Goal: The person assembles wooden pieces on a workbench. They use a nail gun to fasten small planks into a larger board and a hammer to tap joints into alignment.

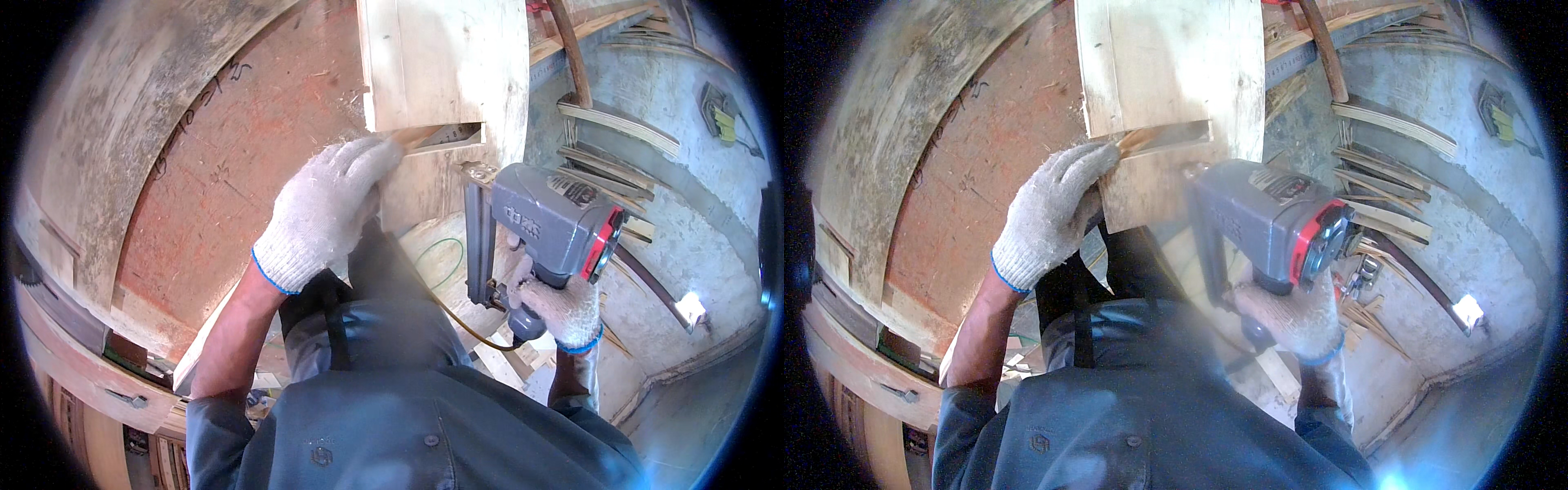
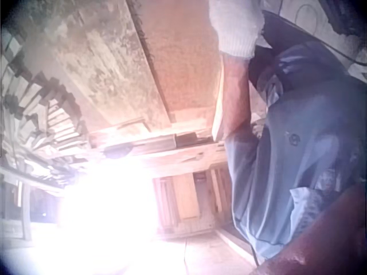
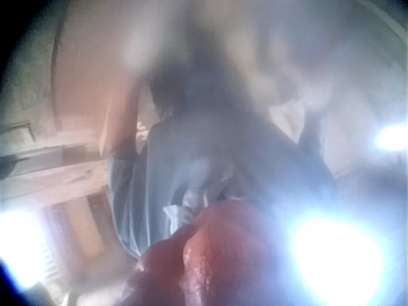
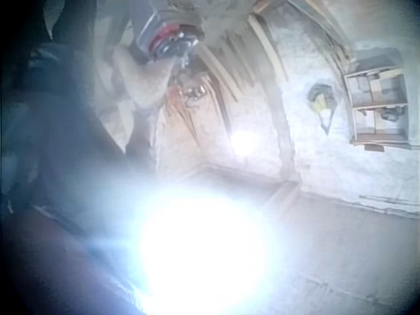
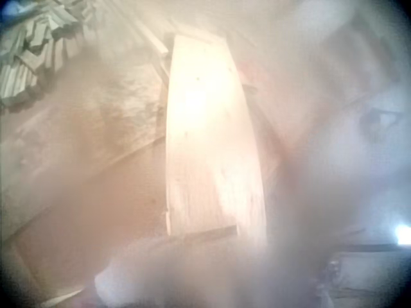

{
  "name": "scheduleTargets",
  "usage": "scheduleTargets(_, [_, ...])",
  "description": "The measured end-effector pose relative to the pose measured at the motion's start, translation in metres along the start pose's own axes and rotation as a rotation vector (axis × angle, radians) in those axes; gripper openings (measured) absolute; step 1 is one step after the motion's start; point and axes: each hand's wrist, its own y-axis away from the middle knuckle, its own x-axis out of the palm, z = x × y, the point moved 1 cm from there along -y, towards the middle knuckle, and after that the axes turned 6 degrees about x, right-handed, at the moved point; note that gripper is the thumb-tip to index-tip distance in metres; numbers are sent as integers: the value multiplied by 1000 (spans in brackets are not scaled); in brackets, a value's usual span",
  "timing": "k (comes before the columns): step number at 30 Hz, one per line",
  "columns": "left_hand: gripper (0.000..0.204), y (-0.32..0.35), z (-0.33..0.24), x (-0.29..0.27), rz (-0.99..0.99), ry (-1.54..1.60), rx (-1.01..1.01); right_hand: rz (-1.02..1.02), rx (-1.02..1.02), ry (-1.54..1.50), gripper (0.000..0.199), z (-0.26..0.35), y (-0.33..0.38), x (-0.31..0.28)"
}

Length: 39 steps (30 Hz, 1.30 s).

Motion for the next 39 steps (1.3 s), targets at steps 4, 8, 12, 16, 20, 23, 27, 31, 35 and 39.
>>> scheduleTargets(4, [50, 3, 3, 2, -8, -7, 9, -50, 49, 157, 43, 8, 1, 6])
scheduleTargets(8, [51, 3, 2, 3, -1, -49, 9, -92, 16, 134, 40, 5, -1, 18])
scheduleTargets(12, [51, 0, 0, -1, -3, 7, 14, -229, -26, 462, 39, 4, -1, 25])
scheduleTargets(16, [49, 3, 1, -6, -10, 97, -27, -95, -31, 182, 41, 15, -2, 24])
scheduleTargets(20, [45, 20, 2, -12, -130, 233, -203, -75, 83, 198, 43, 26, 7, 27])
scheduleTargets(23, [41, 41, 5, -17, -242, 320, -374, -62, -36, 275, 47, 25, 11, 42])
scheduleTargets(27, [36, 66, 12, -22, -337, 312, -466, -85, -107, 241, 18, 13, 9, 62])
scheduleTargets(31, [34, 70, 16, -21, -362, 264, -444, -131, -249, 372, 26, 7, 5, 70])
scheduleTargets(35, [38, 62, -1, -20, -331, 152, -411, -76, -250, 372, 30, 7, 4, 67])
scheduleTargets(39, [68, 51, -34, 0, -161, -127, -279, -27, -95, 197, 28, -2, -3, 59])
